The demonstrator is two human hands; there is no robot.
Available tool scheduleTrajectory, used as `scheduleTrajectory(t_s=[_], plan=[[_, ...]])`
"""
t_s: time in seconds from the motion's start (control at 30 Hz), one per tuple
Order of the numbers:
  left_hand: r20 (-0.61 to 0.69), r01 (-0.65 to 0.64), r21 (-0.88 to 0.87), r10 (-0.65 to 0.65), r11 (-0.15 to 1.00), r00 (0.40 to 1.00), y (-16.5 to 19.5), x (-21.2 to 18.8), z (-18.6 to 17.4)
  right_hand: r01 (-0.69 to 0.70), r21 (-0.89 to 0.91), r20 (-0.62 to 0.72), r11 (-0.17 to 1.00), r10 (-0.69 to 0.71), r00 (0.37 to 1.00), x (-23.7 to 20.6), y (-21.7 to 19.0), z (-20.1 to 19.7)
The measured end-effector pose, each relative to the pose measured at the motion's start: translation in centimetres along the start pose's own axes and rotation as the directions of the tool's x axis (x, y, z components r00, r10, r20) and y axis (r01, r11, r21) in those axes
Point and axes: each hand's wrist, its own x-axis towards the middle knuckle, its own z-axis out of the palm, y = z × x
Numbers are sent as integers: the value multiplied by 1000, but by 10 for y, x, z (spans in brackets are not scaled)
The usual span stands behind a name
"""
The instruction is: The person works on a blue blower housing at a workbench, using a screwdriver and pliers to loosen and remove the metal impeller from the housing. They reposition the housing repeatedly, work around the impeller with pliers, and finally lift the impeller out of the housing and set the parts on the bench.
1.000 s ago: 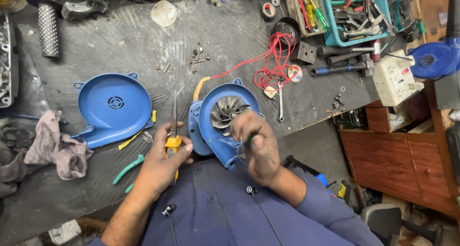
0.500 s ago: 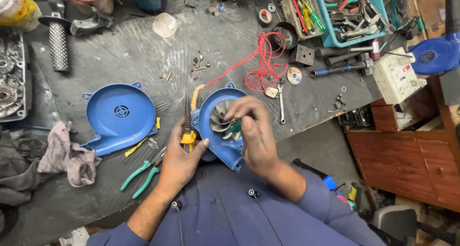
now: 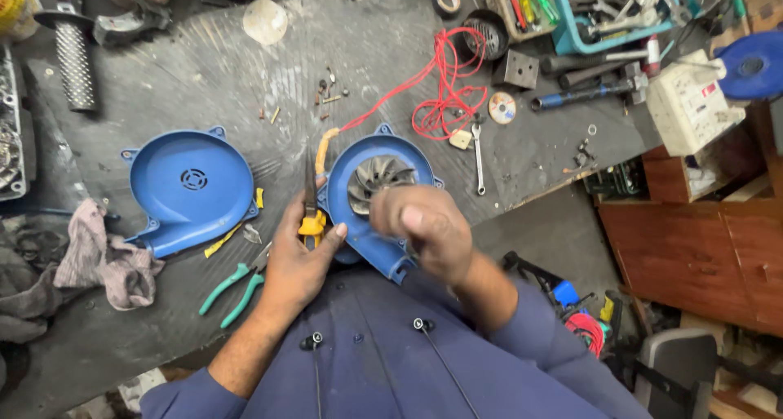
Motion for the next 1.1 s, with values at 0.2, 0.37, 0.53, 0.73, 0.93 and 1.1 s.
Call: scheduleTrajectory(t_s=[0.2,0.37,0.53,0.73,0.93,1.1], plan=[[-18,70,-24,-71,997,997,-1,-3,2,56,-370,-303,927,-178,936,7,-21,19],[-12,27,-71,-28,997,1000,0,-1,4,-84,-75,386,994,106,916,21,-30,3],[-48,30,29,-28,999,998,1,-5,7,33,15,-301,999,-27,953,19,-28,18],[-53,19,-49,-21,999,998,2,-3,8,-38,-49,619,998,60,783,23,-16,-12],[-54,-7,-14,6,1000,999,0,0,6,-41,-39,-132,998,36,991,-16,17,-13],[-45,1,-32,-2,999,999,-4,0,1,-85,102,370,991,41,928,11,16,-29]])
